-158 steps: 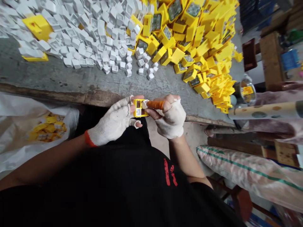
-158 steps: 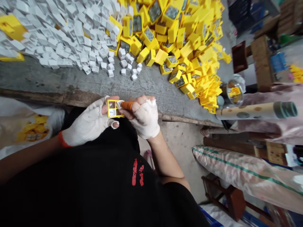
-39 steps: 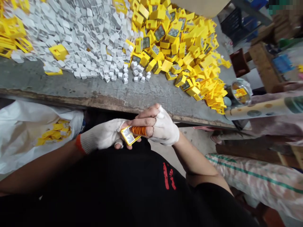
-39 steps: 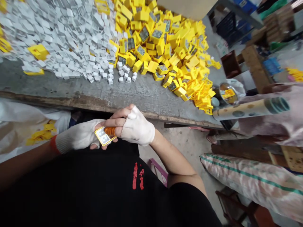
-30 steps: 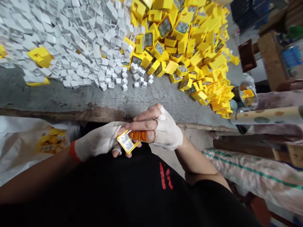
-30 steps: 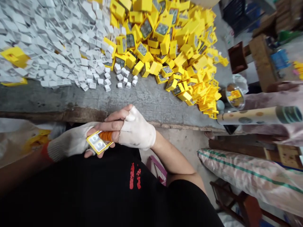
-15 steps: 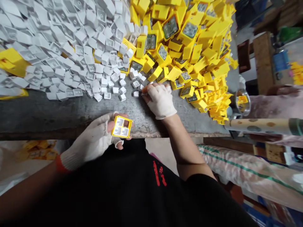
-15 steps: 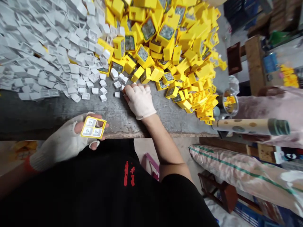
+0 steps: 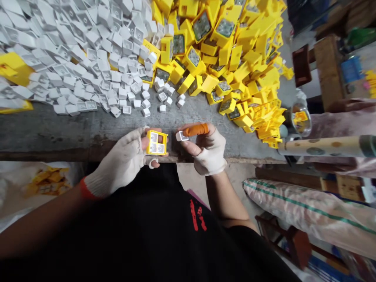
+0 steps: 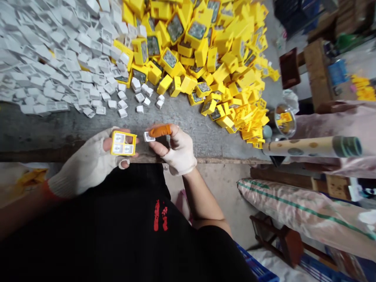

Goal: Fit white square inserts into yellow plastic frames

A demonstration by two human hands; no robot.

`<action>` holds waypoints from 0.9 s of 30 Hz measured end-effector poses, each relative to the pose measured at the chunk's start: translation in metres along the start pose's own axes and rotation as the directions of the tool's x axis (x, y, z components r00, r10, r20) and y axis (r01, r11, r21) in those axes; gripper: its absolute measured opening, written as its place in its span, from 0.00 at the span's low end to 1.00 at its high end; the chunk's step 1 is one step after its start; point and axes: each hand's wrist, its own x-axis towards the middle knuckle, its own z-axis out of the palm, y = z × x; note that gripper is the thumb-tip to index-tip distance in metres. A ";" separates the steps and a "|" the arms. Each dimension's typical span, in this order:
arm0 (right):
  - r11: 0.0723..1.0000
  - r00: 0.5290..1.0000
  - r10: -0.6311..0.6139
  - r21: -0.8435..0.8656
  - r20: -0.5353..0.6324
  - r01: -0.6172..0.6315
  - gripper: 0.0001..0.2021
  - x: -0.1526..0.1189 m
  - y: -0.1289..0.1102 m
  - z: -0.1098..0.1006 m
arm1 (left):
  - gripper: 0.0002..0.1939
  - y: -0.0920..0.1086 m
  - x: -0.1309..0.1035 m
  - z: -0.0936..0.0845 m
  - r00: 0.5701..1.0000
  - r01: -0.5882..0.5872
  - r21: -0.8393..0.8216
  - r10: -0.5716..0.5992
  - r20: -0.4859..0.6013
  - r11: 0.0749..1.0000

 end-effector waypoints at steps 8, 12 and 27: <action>0.921 0.971 -0.204 -0.313 0.122 0.233 0.18 -0.010 -0.017 -0.019 | 0.14 -0.016 -0.003 0.009 0.997 -0.001 -0.006 0.001 0.073 1.000; 0.930 0.966 -0.189 -0.285 0.176 0.234 0.16 -0.009 -0.023 -0.019 | 0.14 -0.021 -0.007 0.014 0.997 0.015 0.003 -0.015 0.080 1.000; 0.773 0.951 -0.257 -0.554 0.172 0.309 0.09 -0.021 -0.029 -0.002 | 0.18 -0.032 -0.013 0.006 0.986 -0.153 -0.045 0.156 0.065 0.987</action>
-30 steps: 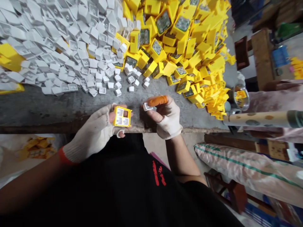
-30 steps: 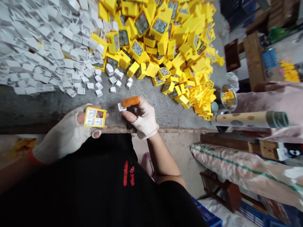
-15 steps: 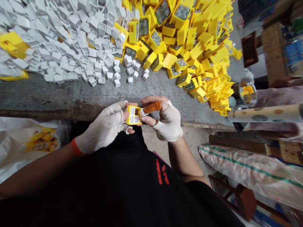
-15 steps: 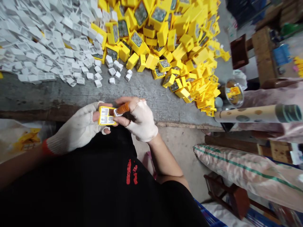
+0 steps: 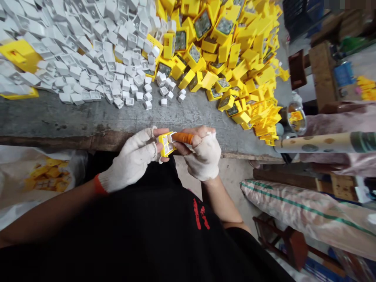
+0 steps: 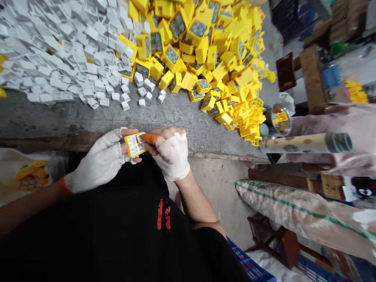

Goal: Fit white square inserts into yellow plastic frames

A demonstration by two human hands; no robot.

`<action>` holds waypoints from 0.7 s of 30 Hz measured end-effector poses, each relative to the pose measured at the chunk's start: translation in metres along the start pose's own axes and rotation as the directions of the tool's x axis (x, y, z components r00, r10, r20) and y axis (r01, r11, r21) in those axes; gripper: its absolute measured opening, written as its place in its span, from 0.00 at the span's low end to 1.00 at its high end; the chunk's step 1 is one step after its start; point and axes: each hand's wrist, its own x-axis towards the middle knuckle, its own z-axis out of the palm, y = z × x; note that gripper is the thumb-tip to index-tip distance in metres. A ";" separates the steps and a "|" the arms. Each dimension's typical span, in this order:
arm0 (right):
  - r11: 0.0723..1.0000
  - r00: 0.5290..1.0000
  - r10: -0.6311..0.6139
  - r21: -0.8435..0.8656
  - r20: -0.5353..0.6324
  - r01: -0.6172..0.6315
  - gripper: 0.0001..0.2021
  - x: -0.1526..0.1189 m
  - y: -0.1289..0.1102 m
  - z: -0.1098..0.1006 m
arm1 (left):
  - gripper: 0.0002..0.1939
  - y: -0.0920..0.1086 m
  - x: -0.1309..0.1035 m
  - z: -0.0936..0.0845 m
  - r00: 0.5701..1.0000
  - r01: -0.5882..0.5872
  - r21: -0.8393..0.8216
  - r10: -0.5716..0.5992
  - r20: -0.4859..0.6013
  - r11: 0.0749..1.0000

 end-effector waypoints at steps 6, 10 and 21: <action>0.997 0.968 -0.065 -0.020 0.244 0.072 0.10 -0.001 -0.004 -0.001 | 0.18 0.007 0.000 -0.006 1.000 0.001 -0.047 -0.001 -0.001 0.999; 0.992 0.992 0.125 -0.035 0.017 -0.125 0.14 0.023 0.048 -0.016 | 0.19 0.013 0.005 -0.016 0.999 0.040 -0.126 -0.041 -0.009 0.991; 0.734 0.869 0.457 -0.632 0.190 -0.248 0.19 0.130 0.162 0.000 | 0.17 0.014 0.008 -0.018 0.999 0.019 -0.126 -0.022 -0.026 0.992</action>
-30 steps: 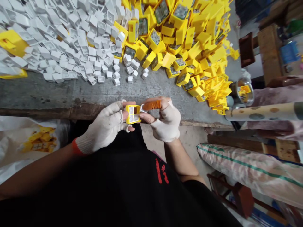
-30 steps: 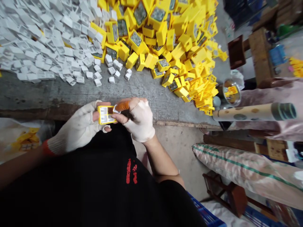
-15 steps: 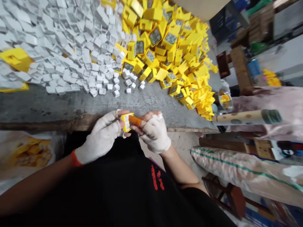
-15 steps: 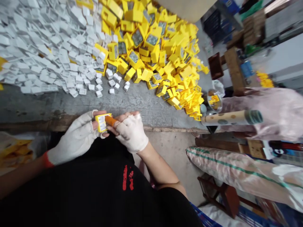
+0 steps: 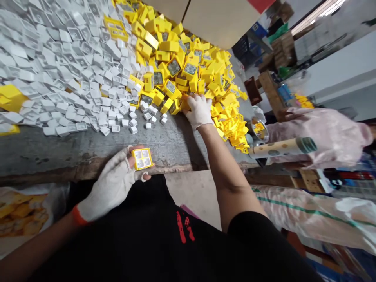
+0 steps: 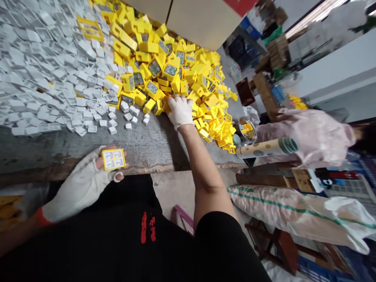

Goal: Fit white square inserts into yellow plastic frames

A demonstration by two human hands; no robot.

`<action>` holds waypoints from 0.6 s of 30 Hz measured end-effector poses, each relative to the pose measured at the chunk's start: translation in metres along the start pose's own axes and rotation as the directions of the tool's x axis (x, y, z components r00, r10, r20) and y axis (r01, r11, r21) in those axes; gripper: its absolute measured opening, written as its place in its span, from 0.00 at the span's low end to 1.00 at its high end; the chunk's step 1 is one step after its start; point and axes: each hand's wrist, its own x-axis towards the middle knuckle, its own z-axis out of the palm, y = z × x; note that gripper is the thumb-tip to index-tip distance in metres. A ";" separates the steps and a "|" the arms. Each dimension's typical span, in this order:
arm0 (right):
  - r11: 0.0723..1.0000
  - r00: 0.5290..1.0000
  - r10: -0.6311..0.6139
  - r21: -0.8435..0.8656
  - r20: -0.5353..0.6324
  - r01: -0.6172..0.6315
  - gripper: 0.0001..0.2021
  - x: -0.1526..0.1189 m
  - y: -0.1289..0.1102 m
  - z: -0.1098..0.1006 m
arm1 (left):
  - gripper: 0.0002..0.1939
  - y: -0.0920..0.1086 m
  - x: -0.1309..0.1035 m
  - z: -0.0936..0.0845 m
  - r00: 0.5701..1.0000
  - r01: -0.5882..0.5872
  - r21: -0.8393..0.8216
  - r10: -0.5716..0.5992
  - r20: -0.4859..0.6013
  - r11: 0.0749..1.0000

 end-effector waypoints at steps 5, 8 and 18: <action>0.998 0.999 -0.029 0.056 -0.032 0.030 0.14 -0.012 0.006 0.004 | 0.19 -0.006 0.000 -0.004 0.999 -0.027 0.012 0.026 0.045 1.000; 0.995 1.000 -0.026 0.099 -0.015 0.027 0.15 -0.014 0.005 -0.001 | 0.20 -0.012 -0.001 -0.007 0.996 -0.076 0.033 0.075 0.043 0.997; 0.876 0.983 -0.185 0.454 0.003 0.163 0.17 -0.125 0.010 -0.030 | 0.24 -0.019 0.000 -0.014 0.991 -0.130 0.038 0.129 0.027 0.991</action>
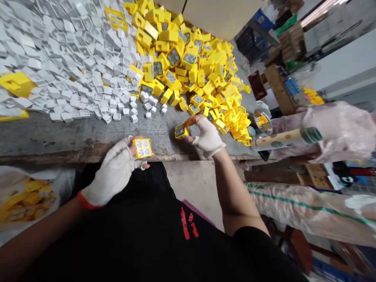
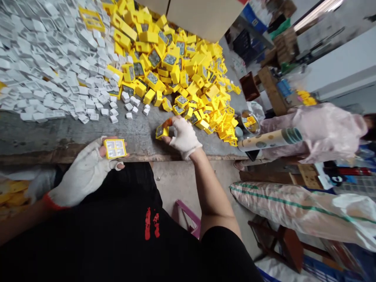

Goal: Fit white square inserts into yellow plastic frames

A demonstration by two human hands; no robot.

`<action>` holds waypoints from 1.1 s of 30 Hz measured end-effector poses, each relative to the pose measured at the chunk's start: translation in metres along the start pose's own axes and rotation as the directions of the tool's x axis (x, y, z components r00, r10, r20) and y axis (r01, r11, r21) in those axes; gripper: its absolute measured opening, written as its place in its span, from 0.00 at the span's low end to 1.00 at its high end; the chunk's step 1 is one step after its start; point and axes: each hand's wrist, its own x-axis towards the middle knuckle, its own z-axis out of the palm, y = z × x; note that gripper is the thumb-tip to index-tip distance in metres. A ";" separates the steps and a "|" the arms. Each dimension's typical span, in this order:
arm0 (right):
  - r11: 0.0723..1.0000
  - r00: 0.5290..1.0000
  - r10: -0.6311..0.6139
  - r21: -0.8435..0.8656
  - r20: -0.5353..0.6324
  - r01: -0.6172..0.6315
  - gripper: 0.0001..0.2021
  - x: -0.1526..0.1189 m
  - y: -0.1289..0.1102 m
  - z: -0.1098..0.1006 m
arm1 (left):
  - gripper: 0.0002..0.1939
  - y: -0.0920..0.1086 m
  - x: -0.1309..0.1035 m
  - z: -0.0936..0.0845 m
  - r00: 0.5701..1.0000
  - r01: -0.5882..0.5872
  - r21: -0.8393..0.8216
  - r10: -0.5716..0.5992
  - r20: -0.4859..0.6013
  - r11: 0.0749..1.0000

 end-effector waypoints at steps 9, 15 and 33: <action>0.979 0.989 -0.114 0.159 -0.099 0.129 0.24 -0.028 -0.007 0.017 | 0.23 -0.003 -0.002 0.009 0.997 0.045 0.082 -0.039 -0.068 0.996; 0.967 0.977 0.169 0.212 -0.129 -0.139 0.37 -0.046 0.013 0.027 | 0.16 -0.002 -0.005 0.011 0.993 0.074 0.088 -0.065 -0.096 0.993; 0.998 0.991 -0.065 -0.002 0.114 0.066 0.31 -0.023 -0.063 0.016 | 0.15 0.000 -0.012 0.022 0.988 0.133 0.123 -0.121 -0.100 0.983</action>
